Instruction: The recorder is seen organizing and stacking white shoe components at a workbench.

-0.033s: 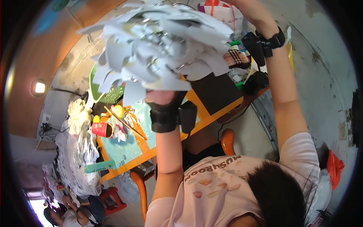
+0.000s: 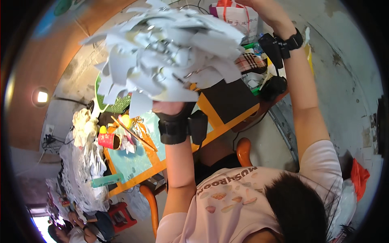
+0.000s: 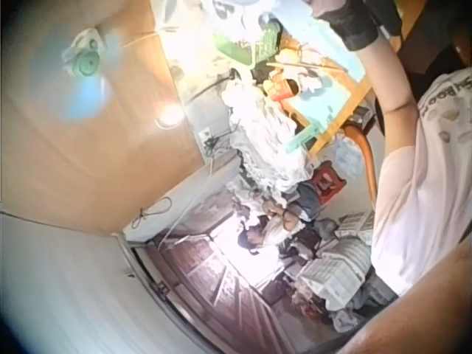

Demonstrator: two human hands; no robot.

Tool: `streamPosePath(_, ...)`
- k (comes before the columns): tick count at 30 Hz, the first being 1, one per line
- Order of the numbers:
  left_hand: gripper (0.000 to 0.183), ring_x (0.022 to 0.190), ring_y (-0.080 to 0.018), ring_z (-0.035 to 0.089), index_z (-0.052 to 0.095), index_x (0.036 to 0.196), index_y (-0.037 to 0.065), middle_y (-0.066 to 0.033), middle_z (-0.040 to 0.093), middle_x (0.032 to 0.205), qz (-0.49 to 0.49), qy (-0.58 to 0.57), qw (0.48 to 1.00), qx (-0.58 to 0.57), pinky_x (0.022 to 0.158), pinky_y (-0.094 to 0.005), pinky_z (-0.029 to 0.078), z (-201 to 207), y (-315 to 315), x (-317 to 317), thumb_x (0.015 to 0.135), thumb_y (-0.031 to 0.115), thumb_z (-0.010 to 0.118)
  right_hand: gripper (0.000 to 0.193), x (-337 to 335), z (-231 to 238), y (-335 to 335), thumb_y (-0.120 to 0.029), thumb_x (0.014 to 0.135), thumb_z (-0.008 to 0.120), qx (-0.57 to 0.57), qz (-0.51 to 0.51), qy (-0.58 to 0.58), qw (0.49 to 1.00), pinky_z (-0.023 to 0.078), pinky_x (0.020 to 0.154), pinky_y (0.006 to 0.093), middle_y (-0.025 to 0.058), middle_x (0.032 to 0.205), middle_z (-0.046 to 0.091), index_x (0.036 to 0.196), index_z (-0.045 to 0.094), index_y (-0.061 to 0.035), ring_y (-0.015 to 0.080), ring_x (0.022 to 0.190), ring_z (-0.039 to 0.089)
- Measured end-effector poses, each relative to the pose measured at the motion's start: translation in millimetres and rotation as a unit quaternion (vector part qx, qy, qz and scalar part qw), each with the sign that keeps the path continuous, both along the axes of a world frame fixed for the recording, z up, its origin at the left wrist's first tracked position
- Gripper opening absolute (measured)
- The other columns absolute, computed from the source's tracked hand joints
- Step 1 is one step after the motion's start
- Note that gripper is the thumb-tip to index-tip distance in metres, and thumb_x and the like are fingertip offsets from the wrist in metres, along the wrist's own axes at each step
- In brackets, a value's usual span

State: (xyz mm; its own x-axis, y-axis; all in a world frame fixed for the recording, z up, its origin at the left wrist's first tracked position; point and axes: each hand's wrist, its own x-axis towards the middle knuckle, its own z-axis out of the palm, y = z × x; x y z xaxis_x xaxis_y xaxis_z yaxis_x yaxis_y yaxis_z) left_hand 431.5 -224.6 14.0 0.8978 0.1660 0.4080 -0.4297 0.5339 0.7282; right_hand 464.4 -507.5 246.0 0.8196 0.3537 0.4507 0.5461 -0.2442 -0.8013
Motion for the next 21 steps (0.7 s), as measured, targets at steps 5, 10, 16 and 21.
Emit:
streamPosePath(5, 0.055, 0.121, -0.0283, 0.054, 0.053, 0.132, 0.011, -0.0084, 0.057, 0.131, 0.213, -0.028, 0.907, 0.363, 0.105, -0.0445, 0.040, -17, 32, -14, 0.087, 0.043, 0.057, 0.044, 76, -104, -95, -0.041, 0.093, 0.050, -0.039, -0.126, 0.176, 0.976, 0.053, 0.079, 0.0309, 0.0100, 0.112, 0.063, 0.124, 0.059, -0.0122, 0.0171, 0.095, 0.064)
streamPosePath(10, 0.055, 0.120, -0.0279, 0.055, 0.054, 0.131, 0.011, -0.0088, 0.057, 0.131, 0.223, -0.009, 0.873, 0.433, 0.105, -0.0422, 0.040, -37, 51, -35, 0.085, 0.042, 0.060, 0.038, 130, -314, -159, -0.043, 0.090, 0.053, -0.040, -0.237, 0.383, 0.892, 0.043, 0.051, 0.0319, 0.0056, 0.092, 0.063, 0.105, 0.065, -0.0107, 0.0177, 0.066, 0.061)
streamPosePath(16, 0.058, 0.122, -0.0289, 0.053, 0.052, 0.132, 0.011, -0.0092, 0.056, 0.133, 0.212, 0.049, 0.880, 0.423, 0.106, -0.0443, 0.039, -47, 71, -55, 0.085, 0.044, 0.059, 0.032, 125, -411, -142, -0.034, 0.087, 0.057, -0.355, -0.270, 0.129, 0.886, 0.048, 0.071, 0.0351, 0.0102, 0.096, 0.069, 0.102, 0.070, -0.0099, 0.0243, 0.081, 0.065)
streamPosePath(21, 0.061, 0.123, -0.0297, 0.051, 0.051, 0.134, 0.011, -0.0095, 0.054, 0.134, 0.189, 0.068, 0.893, 0.402, 0.106, -0.0461, 0.037, -53, 70, -60, 0.085, 0.047, 0.058, 0.028, 140, -396, -146, -0.028, 0.082, 0.063, -0.039, -0.432, 0.072, 0.898, 0.051, 0.079, 0.0350, 0.0127, 0.097, 0.072, 0.100, 0.073, -0.0093, 0.0271, 0.088, 0.067)
